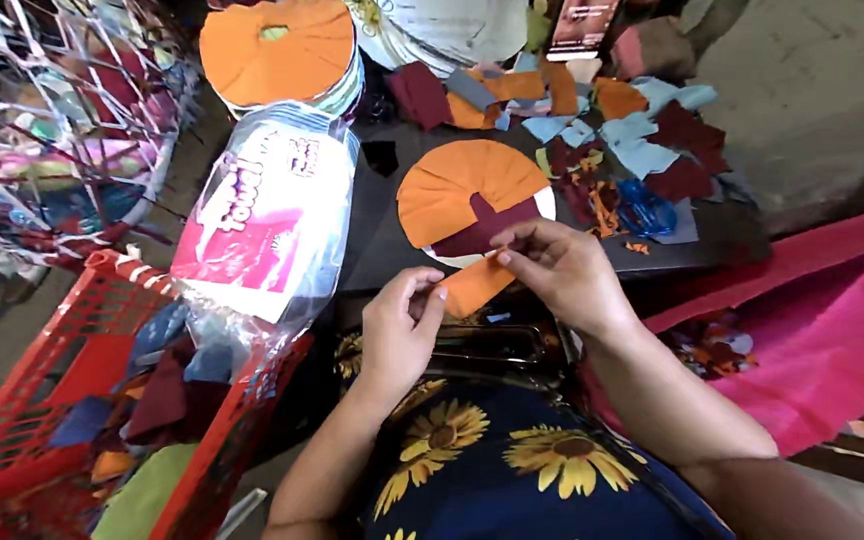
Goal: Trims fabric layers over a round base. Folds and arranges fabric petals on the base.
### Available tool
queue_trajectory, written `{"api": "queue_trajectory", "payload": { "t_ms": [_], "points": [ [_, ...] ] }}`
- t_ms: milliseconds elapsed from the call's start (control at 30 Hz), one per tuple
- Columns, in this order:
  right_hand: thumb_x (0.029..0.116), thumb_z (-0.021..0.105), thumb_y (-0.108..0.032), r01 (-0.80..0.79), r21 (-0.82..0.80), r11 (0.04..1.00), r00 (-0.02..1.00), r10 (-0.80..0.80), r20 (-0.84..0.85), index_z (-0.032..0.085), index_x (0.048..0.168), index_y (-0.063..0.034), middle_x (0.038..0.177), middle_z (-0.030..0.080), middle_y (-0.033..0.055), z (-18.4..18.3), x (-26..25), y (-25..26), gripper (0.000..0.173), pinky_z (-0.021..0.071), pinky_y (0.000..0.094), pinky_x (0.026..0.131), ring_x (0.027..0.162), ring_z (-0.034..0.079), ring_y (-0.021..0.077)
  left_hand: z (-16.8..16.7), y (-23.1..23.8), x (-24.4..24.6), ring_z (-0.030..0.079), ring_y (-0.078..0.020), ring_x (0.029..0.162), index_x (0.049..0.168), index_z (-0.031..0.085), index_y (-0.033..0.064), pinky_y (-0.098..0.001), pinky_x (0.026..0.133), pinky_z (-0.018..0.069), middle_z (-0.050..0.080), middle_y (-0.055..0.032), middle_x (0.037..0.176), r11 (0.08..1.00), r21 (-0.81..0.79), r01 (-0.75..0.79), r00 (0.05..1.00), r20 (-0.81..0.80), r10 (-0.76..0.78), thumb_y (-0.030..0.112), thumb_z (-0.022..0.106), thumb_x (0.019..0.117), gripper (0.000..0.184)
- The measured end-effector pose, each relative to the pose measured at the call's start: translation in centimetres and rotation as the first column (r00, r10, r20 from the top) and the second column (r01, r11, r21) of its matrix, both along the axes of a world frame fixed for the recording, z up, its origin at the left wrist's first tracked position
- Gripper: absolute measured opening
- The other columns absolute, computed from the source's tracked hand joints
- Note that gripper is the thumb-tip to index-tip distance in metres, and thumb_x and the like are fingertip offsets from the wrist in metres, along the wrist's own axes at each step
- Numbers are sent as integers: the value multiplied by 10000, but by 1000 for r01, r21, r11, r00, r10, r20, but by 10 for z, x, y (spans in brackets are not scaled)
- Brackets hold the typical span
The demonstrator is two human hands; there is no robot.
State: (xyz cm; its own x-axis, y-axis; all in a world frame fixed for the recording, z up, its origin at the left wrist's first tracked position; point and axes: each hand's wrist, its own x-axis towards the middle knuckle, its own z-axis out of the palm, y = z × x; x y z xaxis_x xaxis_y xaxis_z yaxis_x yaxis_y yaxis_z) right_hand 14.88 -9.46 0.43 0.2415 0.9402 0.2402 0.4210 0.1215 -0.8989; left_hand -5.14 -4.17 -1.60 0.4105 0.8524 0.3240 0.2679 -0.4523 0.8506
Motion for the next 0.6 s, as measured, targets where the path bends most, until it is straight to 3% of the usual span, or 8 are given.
{"api": "queue_trajectory", "payload": {
  "t_ms": [100,200,367,467,600],
  "points": [
    [973,660,-72,41,-12,999,997,-40,68,683,1072,-18,949,692,39,6,1,22,115,584,201,662,752,672,24,11,15,4,670,-100,757,1068,719,24,-254,684,555,725,-80,935,987,151,-63,982,-165,88,110,677,958,146],
    [979,658,-93,54,-9,999,989,-52,136,690,1064,-21,942,695,52,7,5,44,116,572,216,658,736,661,37,18,30,11,697,-190,762,1060,718,34,-372,687,576,725,-96,902,975,206,-85,952,-272,140,127,671,973,136],
    [997,654,-119,86,-79,993,961,-62,270,701,1073,-25,937,690,81,11,7,67,130,556,277,676,730,646,92,27,48,20,705,-272,826,1079,719,38,-497,739,553,730,-124,933,987,124,-102,894,-424,146,165,647,996,168],
    [1006,641,-115,84,-108,991,949,-46,313,705,1077,-27,920,685,82,10,9,74,131,542,282,672,713,630,101,29,54,17,704,-273,876,1111,712,38,-492,780,557,726,-132,987,990,82,-115,891,-432,139,179,610,1021,196],
    [1010,642,-127,89,-140,986,939,-36,342,701,1084,-34,929,688,80,10,9,77,133,546,294,685,721,634,105,23,55,7,689,-258,903,1128,713,46,-435,773,559,699,-137,1034,966,214,-146,917,-336,213,108,579,1017,184]
  ]
}}
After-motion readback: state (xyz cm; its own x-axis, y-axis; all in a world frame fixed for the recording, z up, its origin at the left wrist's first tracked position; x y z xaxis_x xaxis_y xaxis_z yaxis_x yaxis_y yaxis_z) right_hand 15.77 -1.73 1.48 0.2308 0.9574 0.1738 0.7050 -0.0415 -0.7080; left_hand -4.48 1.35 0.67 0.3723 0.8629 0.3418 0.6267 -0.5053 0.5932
